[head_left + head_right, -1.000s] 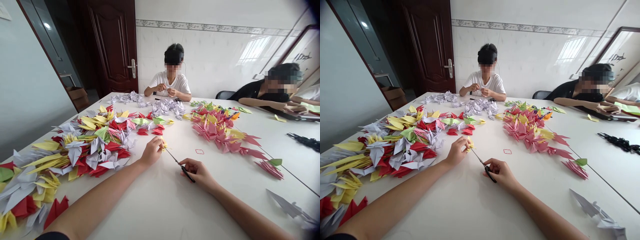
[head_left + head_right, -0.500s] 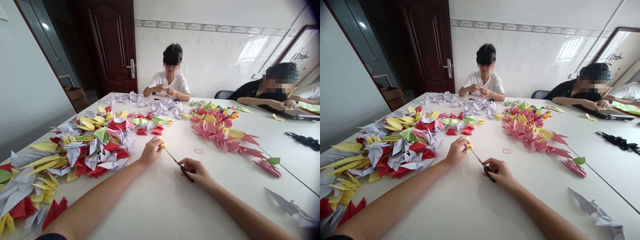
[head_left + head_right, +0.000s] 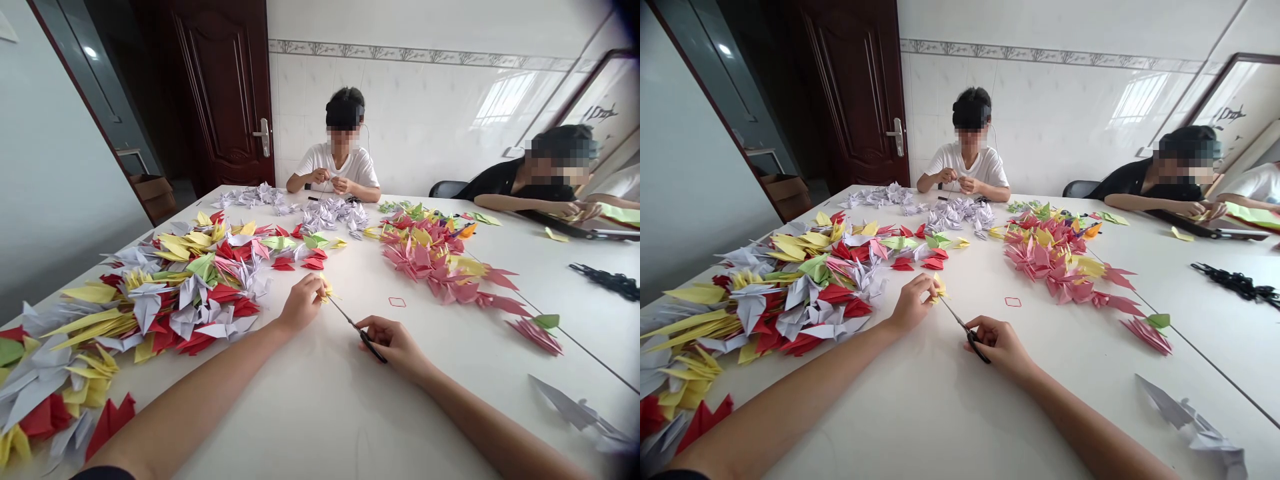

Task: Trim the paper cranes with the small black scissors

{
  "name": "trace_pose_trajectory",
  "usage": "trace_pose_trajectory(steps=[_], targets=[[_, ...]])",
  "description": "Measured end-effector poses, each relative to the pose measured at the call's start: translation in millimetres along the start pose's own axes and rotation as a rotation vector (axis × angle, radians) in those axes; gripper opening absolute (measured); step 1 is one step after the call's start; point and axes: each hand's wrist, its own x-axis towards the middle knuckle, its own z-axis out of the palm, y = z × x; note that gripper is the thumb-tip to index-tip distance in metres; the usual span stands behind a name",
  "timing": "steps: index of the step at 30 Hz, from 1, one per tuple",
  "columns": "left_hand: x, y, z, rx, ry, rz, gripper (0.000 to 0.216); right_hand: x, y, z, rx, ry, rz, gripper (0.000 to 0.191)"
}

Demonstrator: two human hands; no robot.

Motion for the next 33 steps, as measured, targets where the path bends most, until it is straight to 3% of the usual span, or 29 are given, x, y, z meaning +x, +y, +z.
trace_pose_trajectory(steps=[22, 33], targets=[[0.2, -2.6, 2.4, 0.006, 0.054, 0.033, 0.03, -3.4, 0.4, -3.6, 0.05, 0.005, 0.007, 0.038], [1.5, 0.7, 0.6, 0.046, 0.055, -0.02, 0.029, -4.1, -5.6, -2.2, 0.034, 0.014, 0.009, 0.041]])
